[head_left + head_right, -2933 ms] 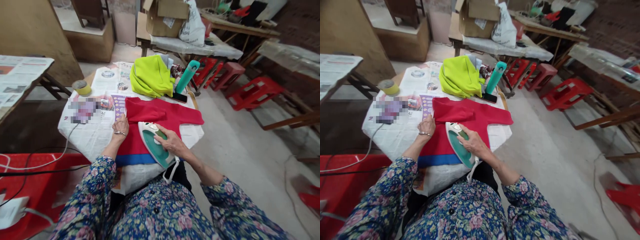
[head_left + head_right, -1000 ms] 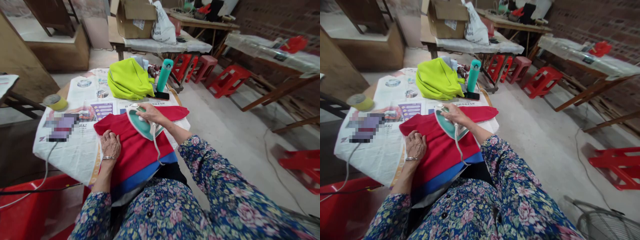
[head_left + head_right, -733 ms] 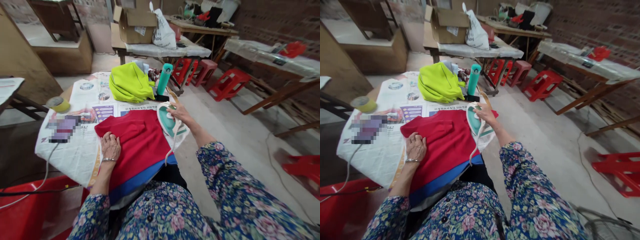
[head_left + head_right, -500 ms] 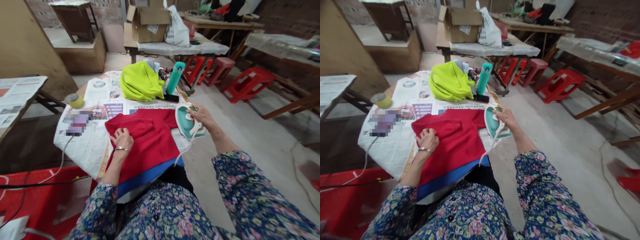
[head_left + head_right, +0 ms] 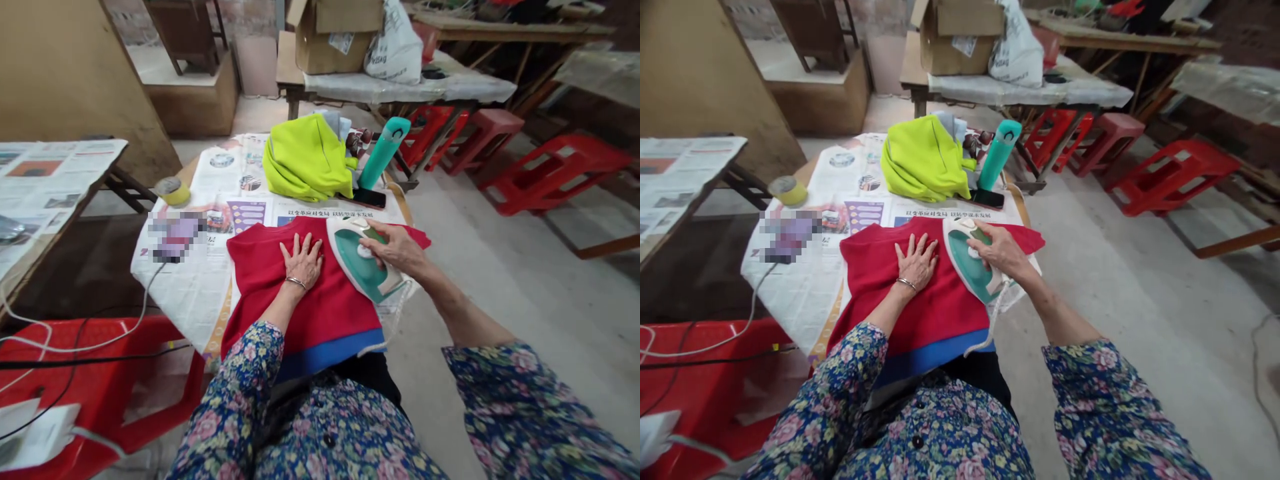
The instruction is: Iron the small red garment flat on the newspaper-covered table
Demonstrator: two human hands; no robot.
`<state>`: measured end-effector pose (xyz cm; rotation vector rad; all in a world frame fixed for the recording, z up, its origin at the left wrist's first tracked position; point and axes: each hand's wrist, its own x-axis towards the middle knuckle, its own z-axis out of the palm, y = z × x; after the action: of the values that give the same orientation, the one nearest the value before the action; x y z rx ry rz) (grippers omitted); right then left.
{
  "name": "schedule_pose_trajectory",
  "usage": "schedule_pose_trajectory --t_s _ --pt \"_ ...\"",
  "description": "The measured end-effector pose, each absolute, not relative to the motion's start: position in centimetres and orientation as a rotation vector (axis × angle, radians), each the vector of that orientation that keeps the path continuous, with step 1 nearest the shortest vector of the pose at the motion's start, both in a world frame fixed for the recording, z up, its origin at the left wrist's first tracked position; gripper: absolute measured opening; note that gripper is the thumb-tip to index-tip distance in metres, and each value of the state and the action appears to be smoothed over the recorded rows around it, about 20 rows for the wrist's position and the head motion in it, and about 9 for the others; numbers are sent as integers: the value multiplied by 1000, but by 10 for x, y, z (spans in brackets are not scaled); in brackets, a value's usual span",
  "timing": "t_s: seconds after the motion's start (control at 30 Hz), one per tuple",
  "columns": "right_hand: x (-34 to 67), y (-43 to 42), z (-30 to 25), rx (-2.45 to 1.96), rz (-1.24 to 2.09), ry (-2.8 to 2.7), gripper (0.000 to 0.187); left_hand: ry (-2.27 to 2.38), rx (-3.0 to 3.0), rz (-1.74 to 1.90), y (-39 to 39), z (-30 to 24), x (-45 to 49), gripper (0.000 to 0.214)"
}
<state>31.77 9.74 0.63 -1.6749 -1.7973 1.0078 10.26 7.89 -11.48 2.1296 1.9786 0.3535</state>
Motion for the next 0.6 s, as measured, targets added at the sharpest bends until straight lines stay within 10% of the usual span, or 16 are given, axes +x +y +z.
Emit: schedule_pose_trajectory --t_s 0.6 --pt "390 90 20 -2091 694 -1377 49 1939 2104 395 79 -106 107 58"
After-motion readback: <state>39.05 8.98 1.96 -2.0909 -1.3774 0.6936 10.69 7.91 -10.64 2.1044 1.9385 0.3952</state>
